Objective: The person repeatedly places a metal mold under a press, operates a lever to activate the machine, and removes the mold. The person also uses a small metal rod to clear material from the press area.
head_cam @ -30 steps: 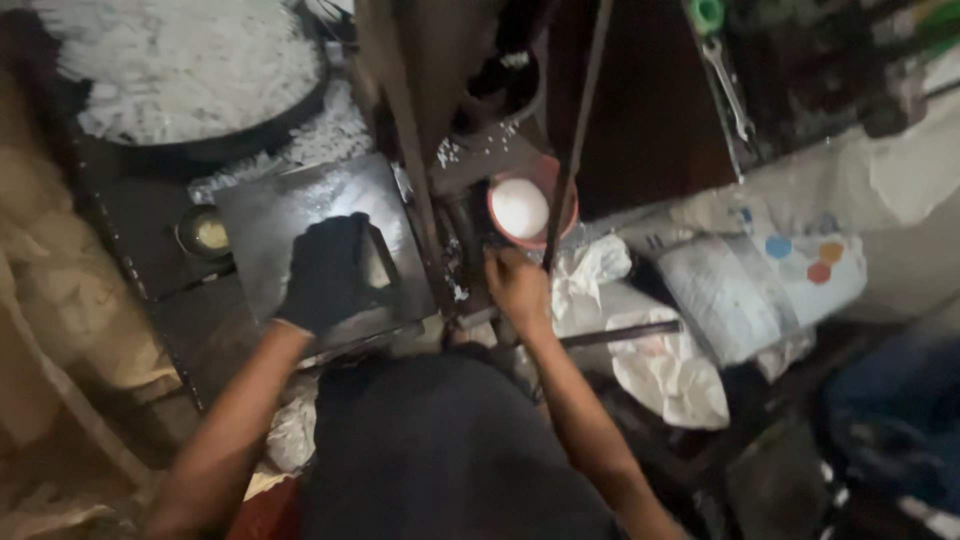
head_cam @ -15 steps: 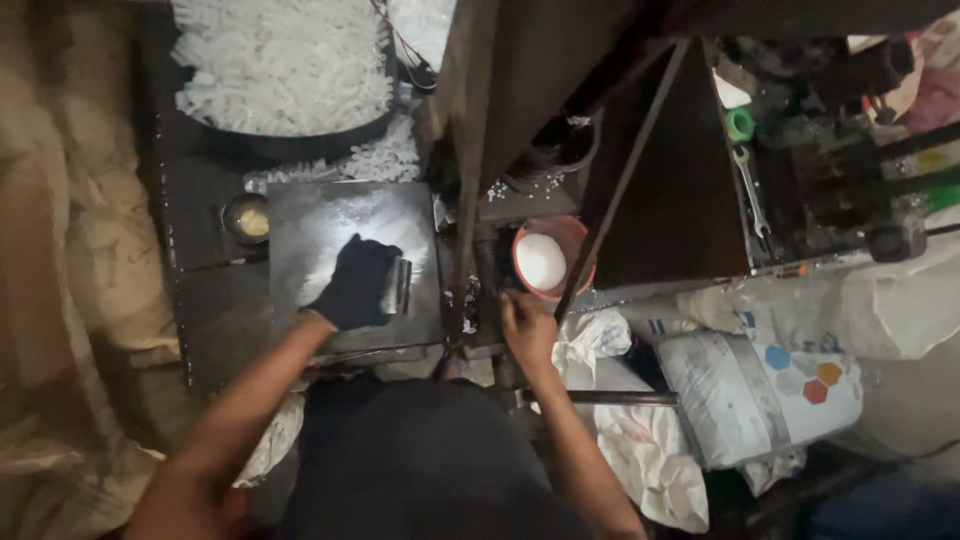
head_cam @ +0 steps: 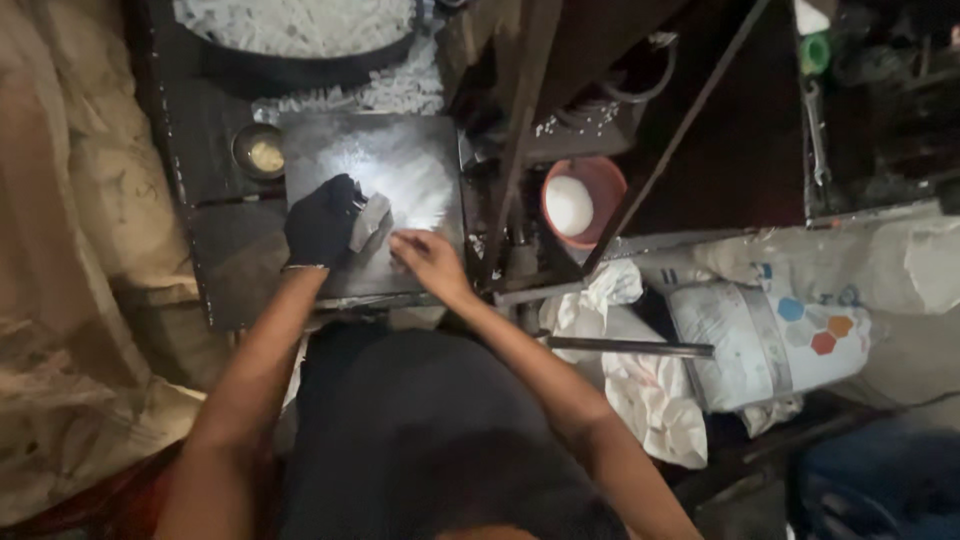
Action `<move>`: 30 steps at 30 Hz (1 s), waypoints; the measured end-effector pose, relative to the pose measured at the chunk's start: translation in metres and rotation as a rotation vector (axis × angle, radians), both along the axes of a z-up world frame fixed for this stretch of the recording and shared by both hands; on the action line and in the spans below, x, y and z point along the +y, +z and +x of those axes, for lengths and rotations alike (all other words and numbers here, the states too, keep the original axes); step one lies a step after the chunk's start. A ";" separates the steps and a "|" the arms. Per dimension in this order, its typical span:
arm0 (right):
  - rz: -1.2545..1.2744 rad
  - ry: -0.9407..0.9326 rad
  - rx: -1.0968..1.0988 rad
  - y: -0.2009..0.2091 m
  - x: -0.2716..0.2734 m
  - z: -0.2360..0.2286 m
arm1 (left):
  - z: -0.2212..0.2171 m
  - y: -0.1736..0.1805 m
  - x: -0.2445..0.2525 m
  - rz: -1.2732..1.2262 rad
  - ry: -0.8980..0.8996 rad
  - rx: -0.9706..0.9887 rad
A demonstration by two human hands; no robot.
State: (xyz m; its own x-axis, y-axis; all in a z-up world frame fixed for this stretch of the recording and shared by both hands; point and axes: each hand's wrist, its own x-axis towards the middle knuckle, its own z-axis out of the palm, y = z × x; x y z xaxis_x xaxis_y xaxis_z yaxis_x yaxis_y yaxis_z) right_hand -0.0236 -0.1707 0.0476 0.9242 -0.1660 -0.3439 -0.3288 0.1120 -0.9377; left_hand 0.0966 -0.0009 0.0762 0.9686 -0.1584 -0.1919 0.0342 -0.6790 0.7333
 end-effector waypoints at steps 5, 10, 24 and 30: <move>0.137 -0.049 0.102 -0.047 0.018 0.030 | -0.006 0.001 0.005 -0.052 0.014 -0.251; 0.033 -0.123 0.201 -0.068 0.011 0.030 | 0.002 0.002 0.002 0.134 -0.147 -0.325; 0.369 -0.285 0.322 -0.024 -0.023 -0.023 | -0.025 -0.063 0.043 -0.197 0.115 -0.210; 0.241 -0.164 0.180 0.008 -0.013 0.072 | -0.059 -0.076 0.063 -0.200 -0.020 -0.086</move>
State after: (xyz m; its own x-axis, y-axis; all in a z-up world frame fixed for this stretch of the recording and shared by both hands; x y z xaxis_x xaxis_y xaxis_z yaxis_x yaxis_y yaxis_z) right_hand 0.0488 -0.1840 0.0558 0.8126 -0.2020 -0.5466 -0.4460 0.3882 -0.8065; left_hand 0.0378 0.0623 0.0003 0.9762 -0.2046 -0.0715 -0.0464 -0.5195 0.8532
